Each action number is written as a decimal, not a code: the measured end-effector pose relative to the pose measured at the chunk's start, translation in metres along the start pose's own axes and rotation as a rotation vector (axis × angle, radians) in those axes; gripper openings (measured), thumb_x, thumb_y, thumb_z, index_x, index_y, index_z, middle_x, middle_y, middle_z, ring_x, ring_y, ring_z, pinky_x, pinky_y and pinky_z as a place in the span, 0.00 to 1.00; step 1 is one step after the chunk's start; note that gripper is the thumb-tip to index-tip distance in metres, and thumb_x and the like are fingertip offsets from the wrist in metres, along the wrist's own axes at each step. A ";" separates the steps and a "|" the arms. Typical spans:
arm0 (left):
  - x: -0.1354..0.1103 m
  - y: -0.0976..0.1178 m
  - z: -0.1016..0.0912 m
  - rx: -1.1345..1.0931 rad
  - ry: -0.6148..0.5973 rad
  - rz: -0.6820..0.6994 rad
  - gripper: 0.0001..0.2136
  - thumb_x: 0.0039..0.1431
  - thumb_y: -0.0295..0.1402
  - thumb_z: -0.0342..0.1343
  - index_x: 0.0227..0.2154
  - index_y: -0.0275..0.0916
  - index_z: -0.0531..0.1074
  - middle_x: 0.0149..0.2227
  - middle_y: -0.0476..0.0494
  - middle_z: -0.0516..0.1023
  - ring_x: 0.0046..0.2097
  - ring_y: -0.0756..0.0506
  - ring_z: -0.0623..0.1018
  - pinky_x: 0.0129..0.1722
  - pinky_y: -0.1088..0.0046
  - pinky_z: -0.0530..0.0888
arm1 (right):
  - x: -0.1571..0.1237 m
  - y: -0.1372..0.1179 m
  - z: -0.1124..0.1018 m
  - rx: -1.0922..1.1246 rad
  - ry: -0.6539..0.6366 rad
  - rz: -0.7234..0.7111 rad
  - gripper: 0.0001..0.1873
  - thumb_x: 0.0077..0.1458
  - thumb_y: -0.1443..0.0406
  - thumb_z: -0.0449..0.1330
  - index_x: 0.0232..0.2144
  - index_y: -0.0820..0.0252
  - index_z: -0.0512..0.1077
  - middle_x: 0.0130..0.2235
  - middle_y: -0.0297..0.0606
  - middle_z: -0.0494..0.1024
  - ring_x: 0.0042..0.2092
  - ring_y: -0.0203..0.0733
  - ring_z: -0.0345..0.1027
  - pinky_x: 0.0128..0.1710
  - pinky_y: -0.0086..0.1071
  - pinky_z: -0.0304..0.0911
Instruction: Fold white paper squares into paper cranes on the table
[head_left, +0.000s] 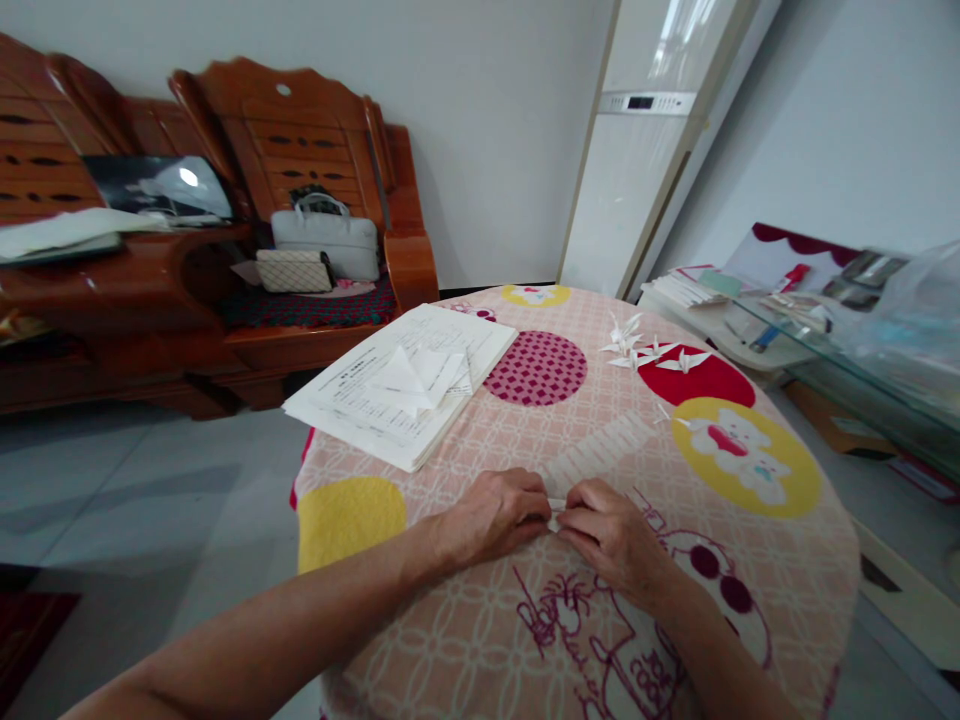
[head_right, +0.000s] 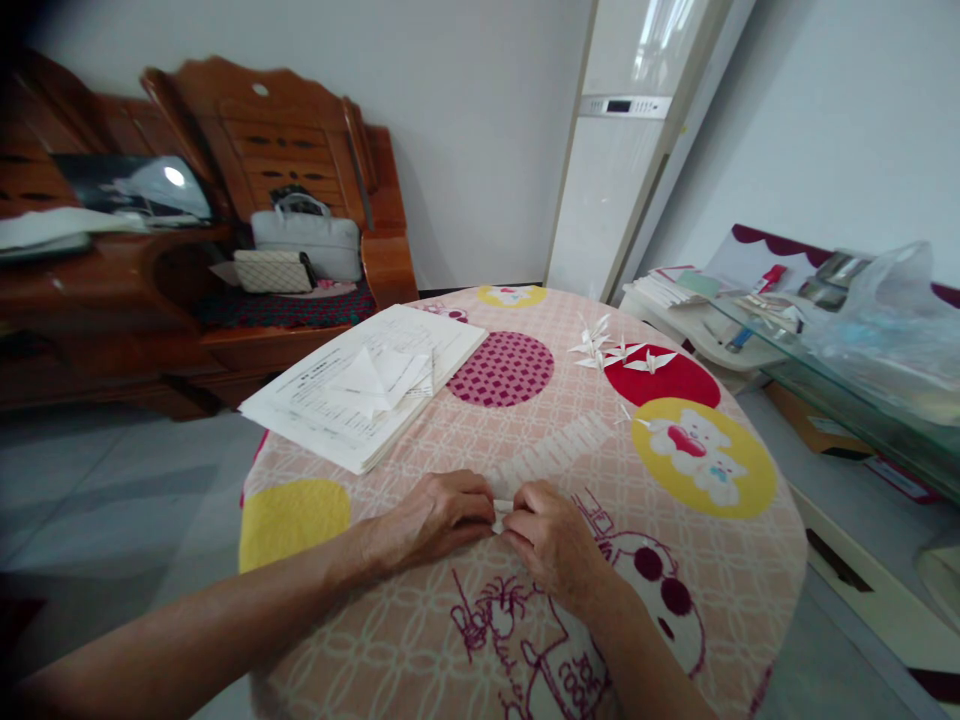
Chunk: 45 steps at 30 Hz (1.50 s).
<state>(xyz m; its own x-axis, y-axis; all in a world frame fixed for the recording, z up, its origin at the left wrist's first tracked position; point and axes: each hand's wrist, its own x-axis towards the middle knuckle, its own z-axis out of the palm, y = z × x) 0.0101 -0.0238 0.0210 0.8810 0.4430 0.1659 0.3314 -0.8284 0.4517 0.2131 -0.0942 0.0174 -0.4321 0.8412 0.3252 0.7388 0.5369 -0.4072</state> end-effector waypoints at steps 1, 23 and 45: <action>0.000 0.001 0.001 -0.010 0.005 -0.010 0.08 0.62 0.32 0.53 0.33 0.37 0.76 0.37 0.44 0.75 0.39 0.48 0.74 0.39 0.76 0.67 | 0.000 0.000 0.000 0.007 0.002 0.004 0.09 0.57 0.70 0.58 0.27 0.60 0.76 0.32 0.40 0.71 0.37 0.41 0.65 0.35 0.33 0.62; 0.007 0.007 0.008 -0.237 0.134 -0.298 0.05 0.53 0.27 0.54 0.26 0.36 0.75 0.33 0.45 0.75 0.36 0.49 0.74 0.36 0.76 0.68 | 0.008 -0.007 0.007 0.129 0.100 0.293 0.11 0.49 0.77 0.56 0.20 0.60 0.67 0.26 0.35 0.69 0.32 0.39 0.64 0.31 0.31 0.58; 0.012 0.011 0.011 -0.319 0.144 -0.389 0.04 0.49 0.26 0.56 0.25 0.37 0.76 0.34 0.46 0.75 0.37 0.48 0.74 0.36 0.76 0.69 | 0.010 -0.005 0.006 0.178 0.078 0.362 0.10 0.47 0.75 0.58 0.19 0.60 0.68 0.25 0.36 0.69 0.31 0.40 0.64 0.31 0.32 0.58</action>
<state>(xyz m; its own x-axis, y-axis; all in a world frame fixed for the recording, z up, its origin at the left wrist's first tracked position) 0.0277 -0.0312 0.0177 0.6502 0.7586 0.0416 0.4858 -0.4572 0.7449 0.2022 -0.0881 0.0175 -0.1145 0.9741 0.1948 0.7320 0.2153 -0.6464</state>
